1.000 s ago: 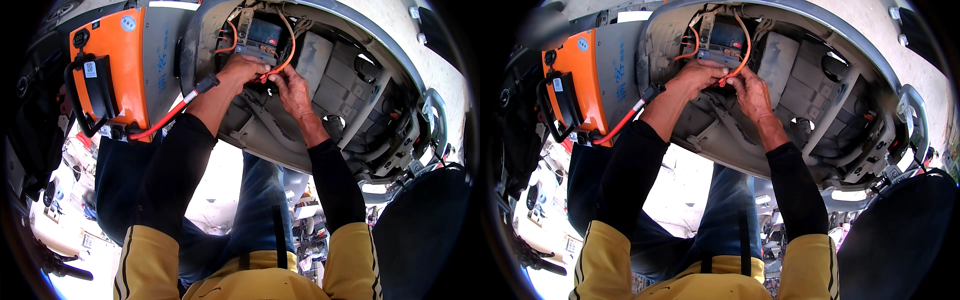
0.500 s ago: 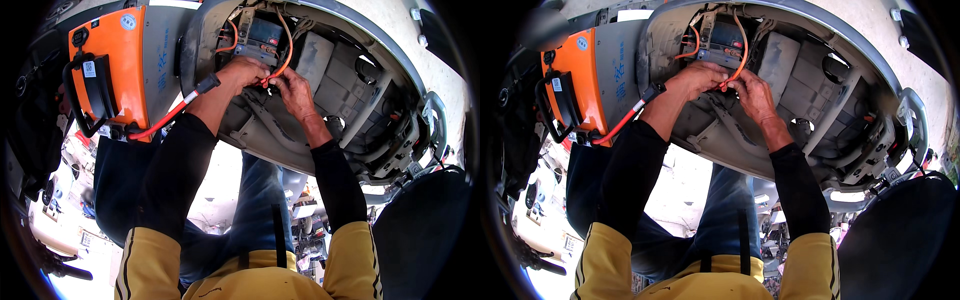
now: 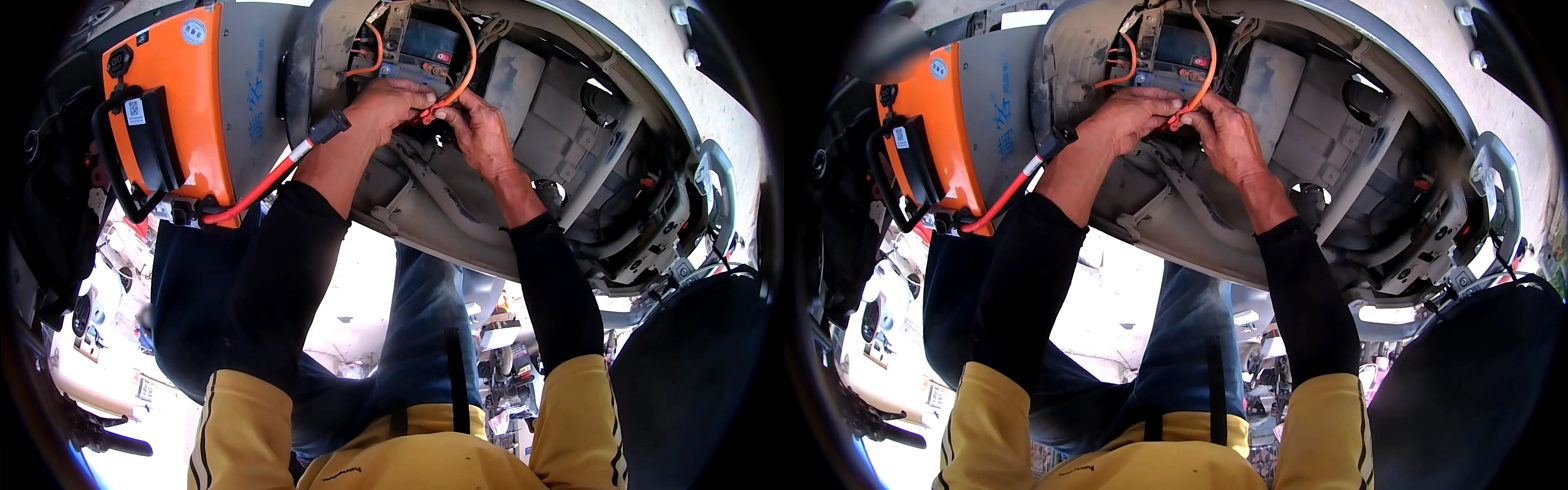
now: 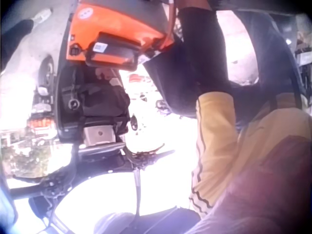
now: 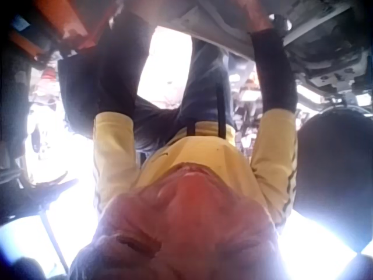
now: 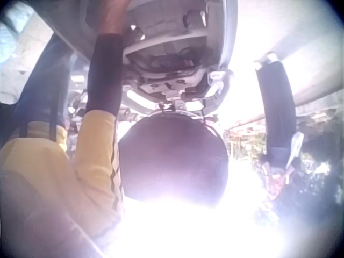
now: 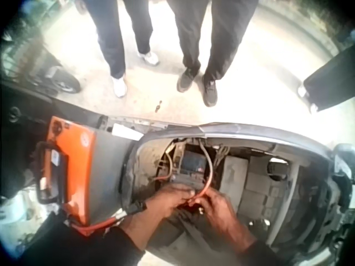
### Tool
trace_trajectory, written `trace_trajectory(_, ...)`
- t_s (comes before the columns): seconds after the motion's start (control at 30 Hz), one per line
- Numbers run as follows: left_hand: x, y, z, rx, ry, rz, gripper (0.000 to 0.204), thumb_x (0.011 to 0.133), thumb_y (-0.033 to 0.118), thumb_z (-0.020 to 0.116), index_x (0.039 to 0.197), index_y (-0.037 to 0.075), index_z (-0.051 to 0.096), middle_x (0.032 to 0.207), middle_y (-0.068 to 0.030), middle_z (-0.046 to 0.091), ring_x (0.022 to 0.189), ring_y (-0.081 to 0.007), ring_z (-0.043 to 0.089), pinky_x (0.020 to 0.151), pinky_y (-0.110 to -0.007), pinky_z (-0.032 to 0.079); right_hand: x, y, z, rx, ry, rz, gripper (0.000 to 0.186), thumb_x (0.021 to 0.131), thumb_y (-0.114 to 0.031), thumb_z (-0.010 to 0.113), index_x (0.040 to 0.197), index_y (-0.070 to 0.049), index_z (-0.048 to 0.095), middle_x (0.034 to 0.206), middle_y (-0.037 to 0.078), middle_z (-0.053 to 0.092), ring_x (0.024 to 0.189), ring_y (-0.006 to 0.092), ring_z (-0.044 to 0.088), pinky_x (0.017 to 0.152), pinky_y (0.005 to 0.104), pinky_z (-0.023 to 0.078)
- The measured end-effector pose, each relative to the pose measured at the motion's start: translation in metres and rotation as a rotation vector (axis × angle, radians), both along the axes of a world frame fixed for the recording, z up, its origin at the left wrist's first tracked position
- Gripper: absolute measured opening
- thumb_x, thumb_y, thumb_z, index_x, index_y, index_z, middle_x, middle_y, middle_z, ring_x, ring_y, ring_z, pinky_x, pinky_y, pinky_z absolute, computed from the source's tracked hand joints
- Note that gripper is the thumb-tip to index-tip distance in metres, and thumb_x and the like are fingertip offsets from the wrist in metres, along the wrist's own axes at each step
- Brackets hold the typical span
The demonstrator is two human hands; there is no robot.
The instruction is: The person connects wires to an orange battery pack and secures it inside the under-seat compartment of an electric scooter. They then use a screwdriver to tighten screws on the battery and scooter frame.
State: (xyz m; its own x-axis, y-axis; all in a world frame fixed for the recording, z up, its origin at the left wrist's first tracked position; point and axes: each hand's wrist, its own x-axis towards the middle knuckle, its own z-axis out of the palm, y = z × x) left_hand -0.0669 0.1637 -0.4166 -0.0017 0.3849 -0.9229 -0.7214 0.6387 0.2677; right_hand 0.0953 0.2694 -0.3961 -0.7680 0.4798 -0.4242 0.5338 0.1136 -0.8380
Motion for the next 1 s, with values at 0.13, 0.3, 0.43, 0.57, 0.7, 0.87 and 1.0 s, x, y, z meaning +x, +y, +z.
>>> trace_trajectory(0.13, 0.001, 0.000, -0.005, -0.003, -0.016, -0.028, 0.024, 0.091, 0.007, 0.076, 0.112, 0.001, 0.070, 0.103, -0.0070, 0.073, 0.089, -0.0159, 0.069, 0.082, -0.027, 0.056, 0.002, 0.000, 0.001, 0.028, -0.018, 0.043, 0.022, 0.093, -0.011, 0.070, 0.114, -0.004, 0.067, 0.105, 0.017, 0.071, 0.094, 0.0359, 0.069, 0.083, 0.0401, 0.054)
trace_trajectory(0.3, 0.002, -0.001, -0.007, -0.002, -0.008, -0.073, 0.021, 0.091, 0.004, 0.073, 0.112, 0.000, 0.069, 0.101, -0.0086, 0.072, 0.086, -0.0160, 0.070, 0.080, -0.027, 0.056, 0.003, -0.003, 0.003, -0.002, -0.057, 0.022, 0.021, 0.093, -0.011, 0.070, 0.113, -0.004, 0.068, 0.103, 0.017, 0.071, 0.092, 0.0358, 0.069, 0.081, 0.0400, 0.054)
trace_trajectory(0.43, 0.005, -0.002, -0.001, -0.010, 0.001, 0.020, 0.020, 0.088, -0.001, 0.073, 0.108, -0.002, 0.070, 0.093, -0.0080, 0.072, 0.078, -0.0163, 0.067, 0.072, -0.029, 0.053, 0.002, -0.001, 0.005, -0.024, -0.071, 0.020, 0.022, 0.092, -0.012, 0.071, 0.113, -0.005, 0.068, 0.103, 0.017, 0.072, 0.092, 0.0349, 0.069, 0.082, 0.0397, 0.054)
trace_trajectory(0.57, 0.002, -0.002, 0.001, -0.031, 0.019, -0.001, 0.020, 0.089, -0.001, 0.072, 0.110, 0.000, 0.070, 0.095, -0.0064, 0.072, 0.080, -0.0136, 0.067, 0.072, -0.024, 0.054, 0.005, -0.001, 0.001, -0.052, -0.074, -0.004, 0.023, 0.092, -0.011, 0.071, 0.115, -0.005, 0.068, 0.105, 0.016, 0.072, 0.092, 0.0327, 0.070, 0.083, 0.0392, 0.055)
trace_trajectory(0.7, 0.001, -0.001, 0.002, -0.017, 0.011, 0.013, 0.021, 0.091, 0.002, 0.073, 0.111, 0.000, 0.069, 0.097, -0.0058, 0.073, 0.078, -0.0114, 0.066, 0.068, -0.020, 0.052, 0.002, 0.002, 0.000, -0.058, -0.102, -0.013, 0.024, 0.092, -0.011, 0.072, 0.115, -0.005, 0.068, 0.105, 0.015, 0.073, 0.093, 0.0314, 0.071, 0.083, 0.0392, 0.055)
trace_trajectory(0.87, 0.003, 0.000, 0.004, -0.009, 0.031, 0.053, 0.025, 0.092, 0.006, 0.074, 0.114, -0.003, 0.069, 0.098, -0.0068, 0.073, 0.080, -0.0128, 0.066, 0.071, -0.023, 0.053, -0.003, 0.004, 0.000, -0.042, -0.026, 0.012, 0.024, 0.092, -0.012, 0.071, 0.114, -0.005, 0.068, 0.105, 0.016, 0.072, 0.095, 0.0354, 0.069, 0.084, 0.0405, 0.055)
trace_trajectory(1.0, 0.005, -0.004, -0.009, -0.002, 0.020, -0.057, 0.027, 0.093, 0.007, 0.073, 0.117, -0.003, 0.068, 0.102, -0.0093, 0.072, 0.088, -0.0166, 0.069, 0.079, -0.028, 0.056, 0.000, 0.000, 0.001, 0.052, -0.003, 0.080, 0.022, 0.092, -0.012, 0.071, 0.112, -0.005, 0.068, 0.106, 0.017, 0.071, 0.097, 0.0407, 0.066, 0.084, 0.0423, 0.054)
